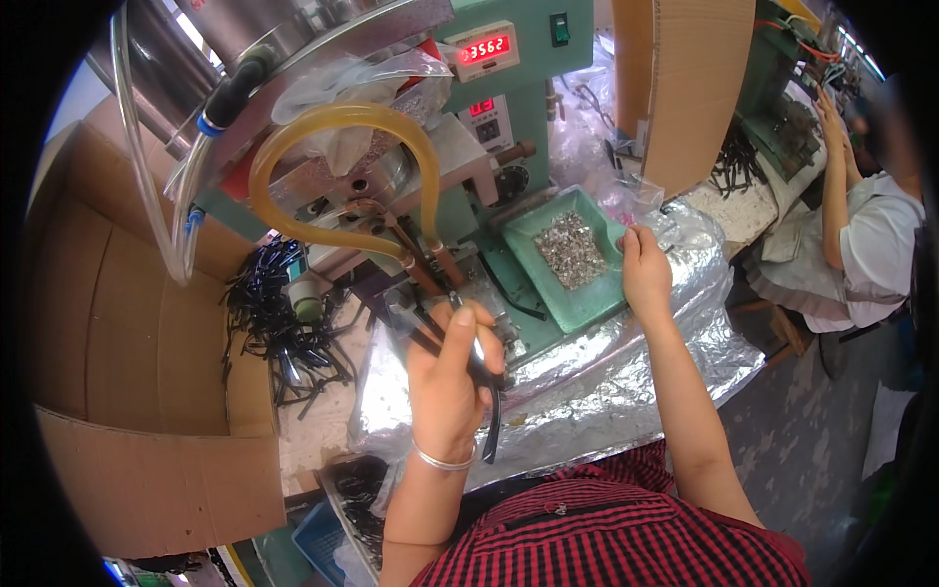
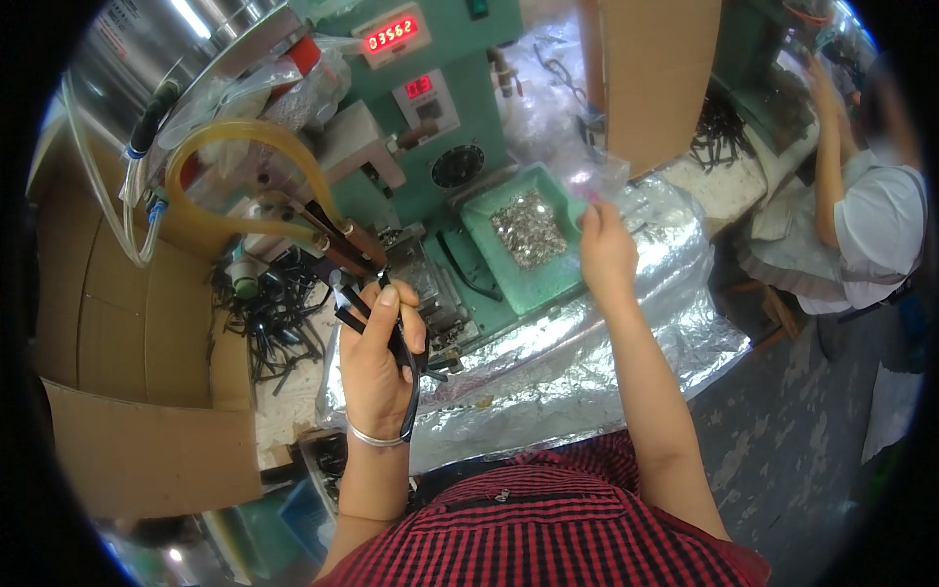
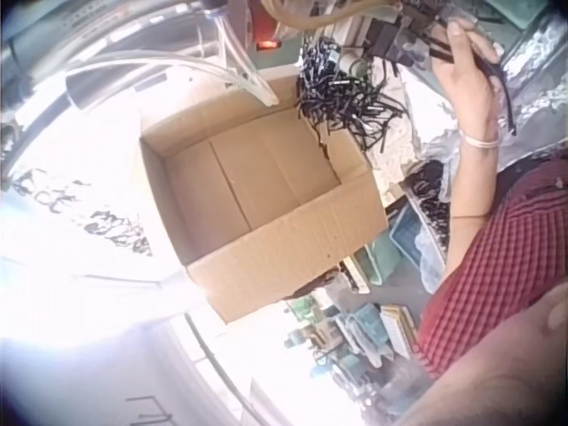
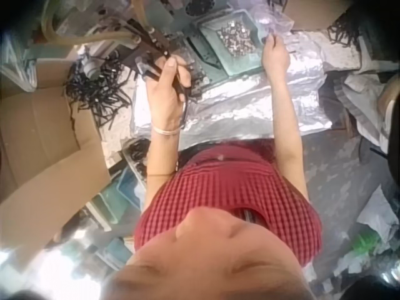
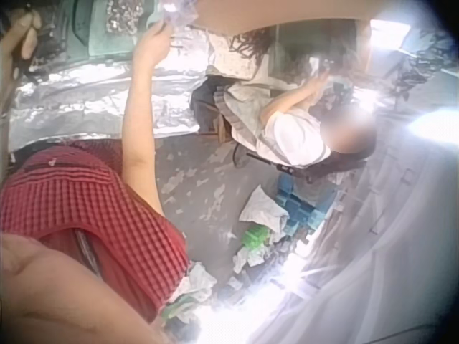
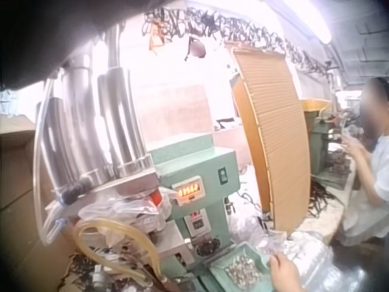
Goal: The person operates a small green machine to process black wires and small metallic components. They repeatedly pick up wires, place them into the machine, and collect the processed components into a green tray. The task is performed continuously throughout the clip.
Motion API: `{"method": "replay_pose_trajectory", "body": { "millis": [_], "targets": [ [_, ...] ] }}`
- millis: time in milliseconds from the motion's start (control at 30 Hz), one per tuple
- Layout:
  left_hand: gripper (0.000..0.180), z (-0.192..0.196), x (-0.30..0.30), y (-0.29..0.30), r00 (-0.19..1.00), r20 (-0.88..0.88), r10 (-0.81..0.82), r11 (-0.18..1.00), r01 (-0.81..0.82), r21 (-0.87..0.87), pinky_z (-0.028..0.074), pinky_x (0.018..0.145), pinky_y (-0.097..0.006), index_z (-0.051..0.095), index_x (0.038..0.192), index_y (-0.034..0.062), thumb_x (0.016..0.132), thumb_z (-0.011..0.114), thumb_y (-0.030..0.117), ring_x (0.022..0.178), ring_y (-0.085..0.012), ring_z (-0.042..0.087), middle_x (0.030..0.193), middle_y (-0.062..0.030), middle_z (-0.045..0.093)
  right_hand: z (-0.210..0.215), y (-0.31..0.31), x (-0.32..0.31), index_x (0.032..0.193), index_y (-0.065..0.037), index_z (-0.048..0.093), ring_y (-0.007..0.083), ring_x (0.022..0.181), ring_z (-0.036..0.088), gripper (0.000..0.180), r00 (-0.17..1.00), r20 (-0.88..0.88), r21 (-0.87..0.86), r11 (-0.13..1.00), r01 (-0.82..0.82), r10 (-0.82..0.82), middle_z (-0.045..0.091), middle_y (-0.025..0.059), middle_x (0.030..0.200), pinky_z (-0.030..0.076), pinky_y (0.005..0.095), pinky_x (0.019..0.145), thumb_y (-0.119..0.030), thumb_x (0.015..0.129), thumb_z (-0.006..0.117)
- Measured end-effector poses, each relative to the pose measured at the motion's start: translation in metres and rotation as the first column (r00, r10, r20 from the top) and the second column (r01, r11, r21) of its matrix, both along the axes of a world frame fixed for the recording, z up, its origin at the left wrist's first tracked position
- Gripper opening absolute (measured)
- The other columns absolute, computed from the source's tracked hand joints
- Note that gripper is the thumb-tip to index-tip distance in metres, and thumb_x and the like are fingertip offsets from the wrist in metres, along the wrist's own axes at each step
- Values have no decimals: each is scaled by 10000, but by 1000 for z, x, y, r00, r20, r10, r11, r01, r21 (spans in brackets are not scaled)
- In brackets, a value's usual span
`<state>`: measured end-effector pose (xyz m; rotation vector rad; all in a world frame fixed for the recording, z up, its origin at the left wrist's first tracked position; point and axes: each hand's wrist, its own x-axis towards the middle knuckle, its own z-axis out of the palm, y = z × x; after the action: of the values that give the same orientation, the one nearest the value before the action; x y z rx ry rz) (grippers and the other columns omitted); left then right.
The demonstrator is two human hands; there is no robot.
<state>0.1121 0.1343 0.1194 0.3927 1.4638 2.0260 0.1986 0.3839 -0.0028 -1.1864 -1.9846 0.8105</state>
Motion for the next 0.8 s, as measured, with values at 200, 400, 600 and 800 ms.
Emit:
{"method": "replay_pose_trajectory", "body": {
  "millis": [200,400,600,800],
  "targets": [
    [197,6,6,3,999,6,45,999,-45,-16,252,358,-177,544,890,23,970,478,190,422,-54,375,569,-34,513,-3,1,0,1070,-77,609,328,883,641,328,1000,2,5,1000,0,0,682,124,943,475,401,784,-314,940,422],
    [197,8,4,2,999,36,27,1000,-27,-3,251,365,-182,541,898,26,971,477,197,436,-54,381,564,-22,501,0,0,1,1092,-83,604,322,891,644,335,1000,-3,-9,1000,0,0,684,122,946,476,398,791,-317,945,416],
    [200,6,4,1,999,49,9,999,-11,33,263,368,-178,535,904,31,977,465,204,434,-51,382,558,-13,488,3,-3,1,1093,-77,603,318,878,646,332,1000,-8,-13,1000,-8,8,685,122,941,475,390,787,-312,945,422],
    [222,-2,0,0,999,34,-10,998,8,62,292,361,-184,531,918,19,975,477,227,396,-80,397,587,-58,537,1,-3,1,1059,-67,611,310,871,648,320,1000,-29,-2,1000,1,-1,687,116,927,476,387,784,-305,941,433]
  ]
}}
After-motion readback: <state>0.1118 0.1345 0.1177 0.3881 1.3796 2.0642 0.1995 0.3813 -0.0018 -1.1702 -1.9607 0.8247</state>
